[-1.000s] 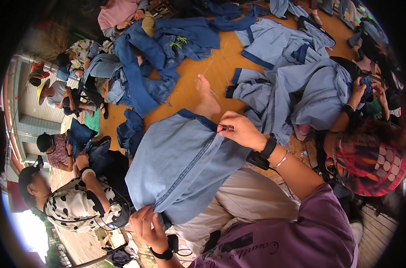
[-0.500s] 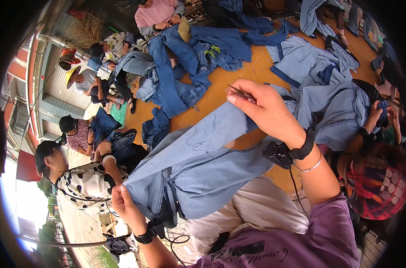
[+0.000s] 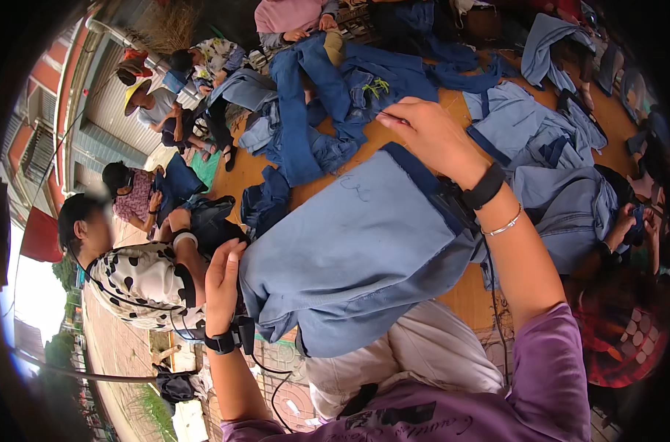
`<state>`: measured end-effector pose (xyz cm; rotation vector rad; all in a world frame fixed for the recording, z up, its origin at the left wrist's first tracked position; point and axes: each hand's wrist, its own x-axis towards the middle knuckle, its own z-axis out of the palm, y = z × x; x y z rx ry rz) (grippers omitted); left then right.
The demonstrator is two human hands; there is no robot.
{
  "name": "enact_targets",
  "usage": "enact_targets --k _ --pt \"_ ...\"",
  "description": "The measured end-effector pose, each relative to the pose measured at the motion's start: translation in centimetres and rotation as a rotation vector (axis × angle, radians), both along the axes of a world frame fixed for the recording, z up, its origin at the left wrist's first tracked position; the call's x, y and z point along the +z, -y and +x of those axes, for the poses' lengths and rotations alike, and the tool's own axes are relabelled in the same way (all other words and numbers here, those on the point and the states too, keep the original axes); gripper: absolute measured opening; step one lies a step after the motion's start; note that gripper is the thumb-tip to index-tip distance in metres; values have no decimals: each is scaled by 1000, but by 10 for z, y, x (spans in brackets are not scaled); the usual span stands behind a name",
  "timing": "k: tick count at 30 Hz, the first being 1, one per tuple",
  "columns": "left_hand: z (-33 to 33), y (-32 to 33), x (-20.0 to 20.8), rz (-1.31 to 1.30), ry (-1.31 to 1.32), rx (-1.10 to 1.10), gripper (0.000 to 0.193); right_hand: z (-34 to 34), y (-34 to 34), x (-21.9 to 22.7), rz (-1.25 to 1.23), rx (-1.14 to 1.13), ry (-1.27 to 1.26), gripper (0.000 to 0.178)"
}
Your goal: Sewing and finishing denim fabric pieces using small scissors to trim threads.
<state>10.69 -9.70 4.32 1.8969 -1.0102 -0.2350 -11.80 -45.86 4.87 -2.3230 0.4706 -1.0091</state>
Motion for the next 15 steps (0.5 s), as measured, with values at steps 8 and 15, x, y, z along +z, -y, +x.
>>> enact_targets --k 8,15 --pt "-6 -83 -58 -6 -161 219 36 -40 -55 -53 382 193 -158 23" --pt "-49 -125 -91 23 170 422 19 -70 -91 -77 480 378 -311 21"
